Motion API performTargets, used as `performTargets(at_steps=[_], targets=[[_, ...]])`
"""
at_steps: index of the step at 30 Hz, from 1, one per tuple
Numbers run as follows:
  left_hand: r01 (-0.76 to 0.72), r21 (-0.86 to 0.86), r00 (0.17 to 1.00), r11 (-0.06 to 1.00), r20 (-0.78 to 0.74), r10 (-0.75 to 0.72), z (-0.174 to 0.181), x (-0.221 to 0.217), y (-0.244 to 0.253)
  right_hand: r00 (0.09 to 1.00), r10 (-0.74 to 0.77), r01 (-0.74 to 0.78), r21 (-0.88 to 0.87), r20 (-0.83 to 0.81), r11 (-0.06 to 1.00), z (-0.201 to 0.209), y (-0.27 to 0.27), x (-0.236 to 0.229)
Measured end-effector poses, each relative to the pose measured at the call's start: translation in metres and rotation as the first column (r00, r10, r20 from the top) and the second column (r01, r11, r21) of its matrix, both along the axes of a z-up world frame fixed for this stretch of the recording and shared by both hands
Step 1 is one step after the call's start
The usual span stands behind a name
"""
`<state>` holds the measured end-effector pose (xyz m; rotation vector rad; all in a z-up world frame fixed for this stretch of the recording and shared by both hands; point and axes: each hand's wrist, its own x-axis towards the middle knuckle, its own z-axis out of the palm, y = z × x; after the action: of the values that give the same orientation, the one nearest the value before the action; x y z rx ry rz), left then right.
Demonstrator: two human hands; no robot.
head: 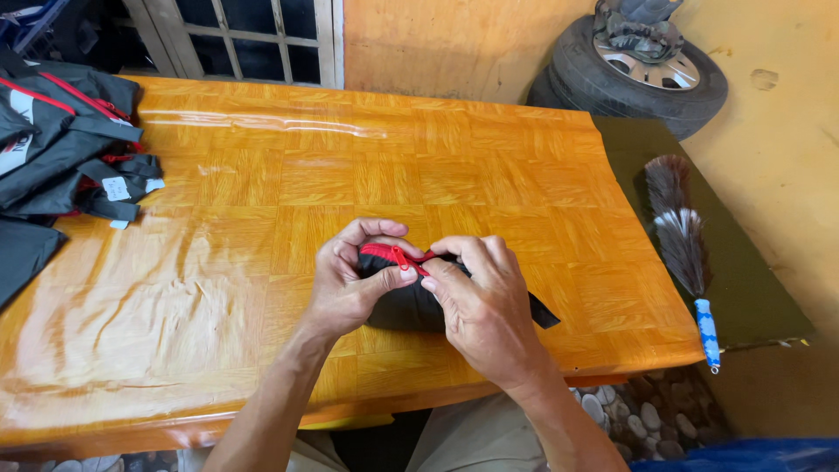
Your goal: The person closes a small zippered pouch, uses a duster to clean a large black garment spread on a table, and then folds the garment.
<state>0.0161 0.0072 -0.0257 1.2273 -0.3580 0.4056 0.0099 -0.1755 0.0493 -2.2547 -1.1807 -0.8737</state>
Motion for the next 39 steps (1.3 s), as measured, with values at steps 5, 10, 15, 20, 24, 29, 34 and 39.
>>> performTargets(at_steps=[5,10,15,20,24,29,34,39], targets=[[-0.009,0.022,1.0,1.0,-0.002,0.009,0.001,0.001,0.001,1.0,-0.002,0.001,0.093,0.013,0.996,-0.009,0.0,0.0],[0.033,0.0,0.992,0.999,-0.125,-0.033,0.009,-0.003,0.002,0.998,0.01,-0.003,0.104,-0.065,0.995,0.034,-0.001,-0.013],[-0.038,0.067,0.999,0.997,0.041,0.035,-0.008,0.006,0.004,0.984,0.172,-0.176,-0.103,-0.05,0.979,0.029,0.017,0.016],[-0.018,0.021,1.0,1.0,0.025,0.018,-0.013,0.007,0.002,0.956,0.276,-0.292,-0.215,-0.102,0.932,0.044,0.017,0.027],[-0.004,-0.022,0.999,1.0,0.053,0.005,-0.019,0.014,0.004,0.929,0.359,-0.305,-0.372,0.084,0.877,0.044,0.012,0.04],[-0.015,-0.025,0.998,1.0,0.063,0.016,-0.03,0.018,0.006,0.893,0.441,-0.376,-0.392,0.088,0.84,0.055,0.01,0.049],[-0.022,-0.03,0.999,0.999,0.044,0.023,-0.025,0.014,0.007,0.85,0.523,-0.462,-0.396,0.057,0.794,0.059,0.013,0.058],[-0.029,-0.048,0.999,0.998,0.041,0.031,-0.029,0.021,0.008,0.798,0.545,-0.599,-0.236,-0.258,0.765,0.069,0.024,0.065]])
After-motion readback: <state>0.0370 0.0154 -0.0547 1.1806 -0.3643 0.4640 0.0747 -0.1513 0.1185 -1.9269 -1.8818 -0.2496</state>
